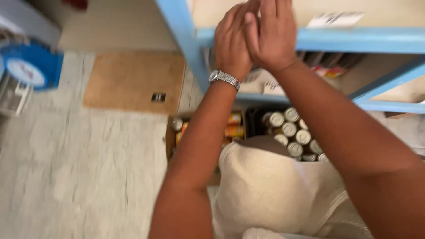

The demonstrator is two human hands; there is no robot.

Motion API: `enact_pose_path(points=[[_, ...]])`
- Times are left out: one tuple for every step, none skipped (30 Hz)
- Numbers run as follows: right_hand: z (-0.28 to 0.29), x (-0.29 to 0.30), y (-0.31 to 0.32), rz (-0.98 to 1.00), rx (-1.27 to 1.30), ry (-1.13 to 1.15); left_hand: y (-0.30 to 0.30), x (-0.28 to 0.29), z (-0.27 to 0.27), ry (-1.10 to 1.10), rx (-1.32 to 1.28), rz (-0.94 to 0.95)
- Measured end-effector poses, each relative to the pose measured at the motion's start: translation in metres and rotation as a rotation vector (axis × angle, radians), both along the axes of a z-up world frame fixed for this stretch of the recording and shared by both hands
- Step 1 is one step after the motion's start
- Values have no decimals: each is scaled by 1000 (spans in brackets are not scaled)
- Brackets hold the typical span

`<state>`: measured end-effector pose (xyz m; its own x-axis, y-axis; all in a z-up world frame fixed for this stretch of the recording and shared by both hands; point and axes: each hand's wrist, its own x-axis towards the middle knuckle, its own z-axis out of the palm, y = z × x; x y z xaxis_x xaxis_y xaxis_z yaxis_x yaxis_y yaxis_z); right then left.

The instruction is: Stocking canned food items from floor-level boxes and crates onto retail display shelves.

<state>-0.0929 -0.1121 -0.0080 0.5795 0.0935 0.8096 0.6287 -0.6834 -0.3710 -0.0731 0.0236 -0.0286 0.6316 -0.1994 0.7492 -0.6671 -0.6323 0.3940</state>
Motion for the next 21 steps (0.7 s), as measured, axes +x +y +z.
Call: enact_pose_path(points=[[-2, 3, -7, -85, -124, 16, 6, -3, 0, -75, 53, -20], [-14, -6, -6, -64, -122, 29, 25, -19, -13, -60, 56, 1], [-19, -12, -9, -107, -318, -78, 40, -30, -20, -113, 179, -31], [-22, -18, -13, -151, -510, -191, 54, -42, -27, -166, 302, -64], [-33, -18, -15, -138, -508, -184, 77, -53, -44, -155, 304, -55], [-45, -18, -17, -237, -603, -187, 99, -64, -62, 16, 300, -110], [-58, -20, -18, -338, -693, -183, 122, -78, -79, 192, 298, -169], [-56, -24, -14, -326, -687, -170, 147, -89, -101, 208, 304, -164], [-51, -26, -15, -252, -629, -54, 168, -97, -122, 289, 295, -70], [-46, -28, -14, -178, -569, 62, 189, -105, -142, 369, 287, 24], [-47, -25, -14, -178, -573, 60, 200, -110, -155, 368, 283, 24], [-48, -22, -14, -196, -575, 38, 212, -115, -167, 439, 197, 96], [-50, -21, -11, -205, -580, 24, 224, -126, -181, 520, 107, 174], [-53, -20, -11, -196, -586, 28, 232, -127, -200, 528, 101, 179], [-57, -19, -9, -196, -554, 48, 241, -132, -220, 636, 84, 283], [-60, -18, -7, -197, -522, 69, 249, -137, -240, 744, 68, 387], [-63, -17, -6, -190, -525, 71, 250, -137, -248, 749, 64, 392], [-65, -15, -5, -233, -527, 104, 249, -138, -255, 794, 7, 414], [-65, -12, -6, -284, -527, 130, 249, -134, -261, 829, -49, 431], [-67, -11, -5, -285, -529, 125, 248, -132, -269, 825, -53, 430], [-70, -12, -5, -291, -530, 95, 247, -133, -276, 868, 16, 429]])
